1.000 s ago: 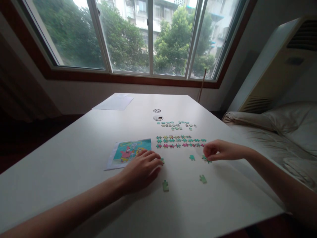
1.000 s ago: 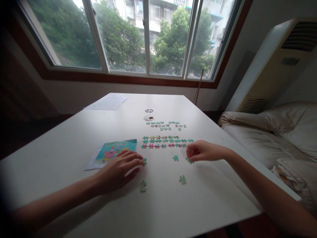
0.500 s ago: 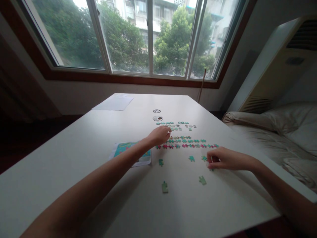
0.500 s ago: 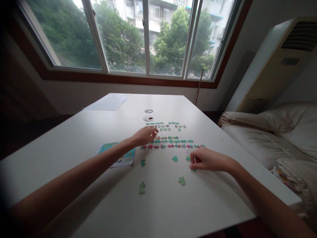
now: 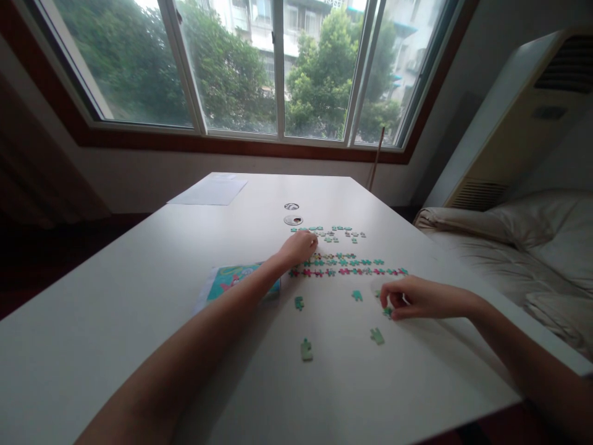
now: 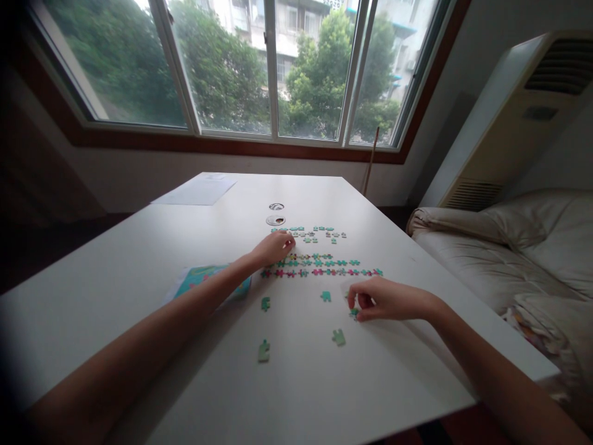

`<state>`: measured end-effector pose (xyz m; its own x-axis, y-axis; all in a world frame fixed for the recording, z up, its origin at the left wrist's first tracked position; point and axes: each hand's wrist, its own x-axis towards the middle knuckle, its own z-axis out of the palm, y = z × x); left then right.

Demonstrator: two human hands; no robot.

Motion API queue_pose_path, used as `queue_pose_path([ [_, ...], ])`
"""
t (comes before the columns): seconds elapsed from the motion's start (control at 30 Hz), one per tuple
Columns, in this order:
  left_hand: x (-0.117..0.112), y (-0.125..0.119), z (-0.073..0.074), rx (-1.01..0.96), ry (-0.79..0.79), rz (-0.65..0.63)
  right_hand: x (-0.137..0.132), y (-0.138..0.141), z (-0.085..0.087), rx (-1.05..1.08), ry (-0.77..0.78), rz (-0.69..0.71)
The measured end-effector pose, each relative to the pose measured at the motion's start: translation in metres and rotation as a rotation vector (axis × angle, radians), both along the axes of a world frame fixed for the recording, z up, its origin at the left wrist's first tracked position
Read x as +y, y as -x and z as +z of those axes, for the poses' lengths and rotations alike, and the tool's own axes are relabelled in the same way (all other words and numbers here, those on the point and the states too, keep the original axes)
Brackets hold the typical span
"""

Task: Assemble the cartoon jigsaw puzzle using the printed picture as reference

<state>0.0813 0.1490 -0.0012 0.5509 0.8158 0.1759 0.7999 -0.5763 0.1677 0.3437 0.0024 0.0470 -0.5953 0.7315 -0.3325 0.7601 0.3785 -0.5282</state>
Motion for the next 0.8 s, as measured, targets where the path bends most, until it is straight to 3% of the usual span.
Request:
queue_pose_path([
  [0.23,-0.003,-0.011,0.001,0.015,0.027,0.208,0.0,-0.001,0.001,-0.02,-0.021,0.013],
  [0.63,0.0,-0.008,0.004,-0.017,0.112,0.239,0.001,0.006,0.004,0.062,-0.16,-0.04],
  [0.8,-0.003,-0.012,0.006,-0.048,0.104,0.24,0.003,0.012,-0.003,0.141,-0.239,-0.074],
])
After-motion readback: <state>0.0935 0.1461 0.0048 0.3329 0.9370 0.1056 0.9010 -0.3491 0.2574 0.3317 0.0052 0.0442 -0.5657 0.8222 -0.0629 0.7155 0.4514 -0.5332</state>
